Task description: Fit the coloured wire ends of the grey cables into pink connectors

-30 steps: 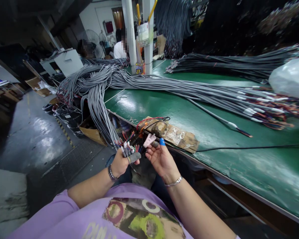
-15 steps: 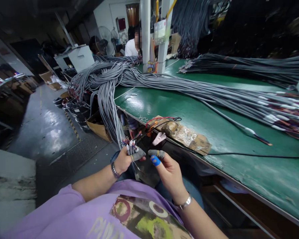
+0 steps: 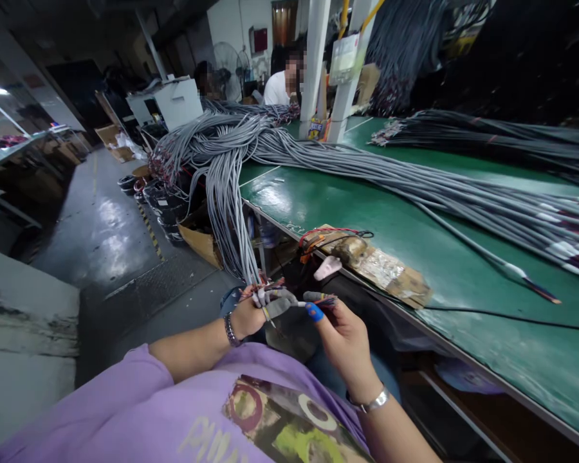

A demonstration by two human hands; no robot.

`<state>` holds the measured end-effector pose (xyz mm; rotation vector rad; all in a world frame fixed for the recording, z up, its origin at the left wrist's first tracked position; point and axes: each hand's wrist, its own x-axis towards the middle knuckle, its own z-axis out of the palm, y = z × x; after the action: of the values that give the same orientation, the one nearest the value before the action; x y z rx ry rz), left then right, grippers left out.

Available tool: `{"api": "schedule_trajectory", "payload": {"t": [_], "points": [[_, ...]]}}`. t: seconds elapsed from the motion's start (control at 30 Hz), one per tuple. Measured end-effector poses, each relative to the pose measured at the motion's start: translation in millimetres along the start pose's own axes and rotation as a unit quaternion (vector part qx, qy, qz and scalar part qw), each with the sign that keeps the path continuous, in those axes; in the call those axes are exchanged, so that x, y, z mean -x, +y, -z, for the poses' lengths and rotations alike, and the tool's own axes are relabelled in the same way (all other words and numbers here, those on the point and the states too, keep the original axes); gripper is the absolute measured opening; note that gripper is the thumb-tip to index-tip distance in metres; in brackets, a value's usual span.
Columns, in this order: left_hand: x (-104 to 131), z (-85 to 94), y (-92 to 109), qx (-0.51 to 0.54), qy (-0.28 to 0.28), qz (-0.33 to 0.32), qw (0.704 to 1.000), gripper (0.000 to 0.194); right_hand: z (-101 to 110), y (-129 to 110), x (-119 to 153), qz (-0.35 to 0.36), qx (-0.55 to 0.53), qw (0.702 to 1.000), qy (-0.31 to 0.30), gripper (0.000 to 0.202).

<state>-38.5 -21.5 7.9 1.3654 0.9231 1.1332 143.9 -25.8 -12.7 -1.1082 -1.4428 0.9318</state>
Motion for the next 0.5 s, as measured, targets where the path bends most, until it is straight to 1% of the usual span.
{"api": "schedule_trajectory", "payload": {"t": [0.1, 0.2, 0.27, 0.3, 0.37, 0.43, 0.47, 0.5], "points": [[4.8, 4.6, 3.7, -0.023, 0.026, -0.022, 0.999, 0.037, 6.4, -0.1, 0.1, 0.040, 0.070, 0.997, 0.001, 0.020], [7.9, 9.2, 1.7, -0.033, 0.029, -0.047, 0.998, 0.033, 9.0, -2.4, -2.9, 0.090, 0.142, 0.986, 0.002, 0.018], [9.1, 11.6, -1.1, -0.033, 0.032, -0.054, 0.997, 0.034, 11.0, -1.2, -5.5, 0.106, 0.170, 0.980, 0.009, 0.017], [9.8, 12.9, -2.5, -0.036, 0.037, -0.055, 0.997, 0.036, 13.1, 0.5, -6.7, 0.103, 0.180, 0.978, 0.018, 0.018], [12.1, 16.7, -4.5, -0.044, 0.048, -0.047, 0.997, 0.040, 20.9, 5.1, -8.3, 0.074, 0.191, 0.977, 0.054, 0.020], [16.2, 22.7, -5.2, -0.042, 0.046, -0.012, 0.998, 0.042, 33.0, 9.1, -9.0, 0.018, 0.196, 0.974, 0.108, 0.024], [18.9, 26.3, -5.0, -0.031, 0.034, 0.012, 0.999, 0.043, 39.8, 10.0, -9.1, -0.005, 0.198, 0.972, 0.129, 0.026], [21.7, 30.0, -4.6, -0.027, 0.028, 0.034, 0.999, 0.043, 46.3, 9.9, -9.3, -0.011, 0.203, 0.969, 0.144, 0.027]]}}
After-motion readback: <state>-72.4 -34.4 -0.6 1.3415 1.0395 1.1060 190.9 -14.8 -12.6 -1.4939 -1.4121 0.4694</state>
